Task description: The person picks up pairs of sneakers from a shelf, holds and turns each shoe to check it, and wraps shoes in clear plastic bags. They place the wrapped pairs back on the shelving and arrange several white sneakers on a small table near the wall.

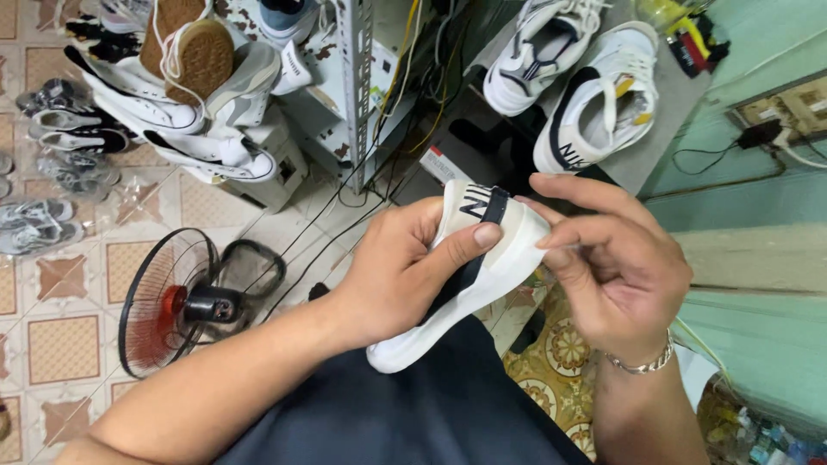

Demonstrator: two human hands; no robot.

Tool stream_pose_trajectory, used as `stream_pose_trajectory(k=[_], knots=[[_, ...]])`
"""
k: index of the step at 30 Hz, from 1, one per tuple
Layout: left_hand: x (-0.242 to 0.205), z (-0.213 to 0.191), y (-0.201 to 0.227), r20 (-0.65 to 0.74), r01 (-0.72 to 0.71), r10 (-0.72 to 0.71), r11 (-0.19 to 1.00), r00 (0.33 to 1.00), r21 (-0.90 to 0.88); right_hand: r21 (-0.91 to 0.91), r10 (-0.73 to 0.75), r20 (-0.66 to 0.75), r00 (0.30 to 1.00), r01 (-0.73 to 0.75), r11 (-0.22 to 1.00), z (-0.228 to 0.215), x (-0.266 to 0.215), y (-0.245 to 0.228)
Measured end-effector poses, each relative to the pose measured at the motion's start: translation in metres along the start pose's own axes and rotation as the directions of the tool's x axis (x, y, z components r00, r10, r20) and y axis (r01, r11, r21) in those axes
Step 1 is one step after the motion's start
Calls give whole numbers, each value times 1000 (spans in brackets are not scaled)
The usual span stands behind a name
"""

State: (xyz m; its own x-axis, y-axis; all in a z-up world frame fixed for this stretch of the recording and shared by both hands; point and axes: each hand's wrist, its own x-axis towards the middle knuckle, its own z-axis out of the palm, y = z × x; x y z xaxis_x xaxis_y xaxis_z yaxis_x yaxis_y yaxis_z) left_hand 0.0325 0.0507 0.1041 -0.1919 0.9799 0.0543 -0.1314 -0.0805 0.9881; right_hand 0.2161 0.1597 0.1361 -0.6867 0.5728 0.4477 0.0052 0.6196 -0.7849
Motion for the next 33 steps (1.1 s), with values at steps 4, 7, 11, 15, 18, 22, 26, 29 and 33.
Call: stream_pose_trajectory(k=[4, 7, 11, 15, 18, 22, 26, 29, 33], knots=[[2, 5, -17, -31, 63, -66, 995, 997, -82, 119, 234, -3, 972, -232, 966, 0, 1, 2], [4, 5, -23, -103, 128, -125, 992, 987, 21, -162, -95, 193, 977, 127, 979, 3, -7, 16], [4, 4, -24, -102, 128, -123, 991, 987, 40, -50, 31, 134, 990, -25, 998, 5, -7, 27], [3, 1, -30, -136, 213, -203, 975, 970, 65, -9, 26, 111, 993, -25, 1000, 14, -1, 23], [3, -1, -35, -117, 197, -195, 980, 974, 6, -55, -17, 136, 991, 24, 998, 14, -5, 36], [2, -6, -32, -153, 244, -234, 969, 960, 50, 159, 163, 55, 985, -169, 973, 18, -5, 48], [1, -12, -44, -99, 200, -206, 977, 974, -69, -31, 54, 116, 992, -51, 998, 25, -6, 45], [8, -17, -59, -163, 303, -291, 952, 943, 52, -38, -19, 170, 985, 25, 999, 30, -3, 57], [9, -23, -75, -166, 276, -266, 960, 949, 39, -69, -29, 231, 972, 46, 997, 44, -8, 64]])
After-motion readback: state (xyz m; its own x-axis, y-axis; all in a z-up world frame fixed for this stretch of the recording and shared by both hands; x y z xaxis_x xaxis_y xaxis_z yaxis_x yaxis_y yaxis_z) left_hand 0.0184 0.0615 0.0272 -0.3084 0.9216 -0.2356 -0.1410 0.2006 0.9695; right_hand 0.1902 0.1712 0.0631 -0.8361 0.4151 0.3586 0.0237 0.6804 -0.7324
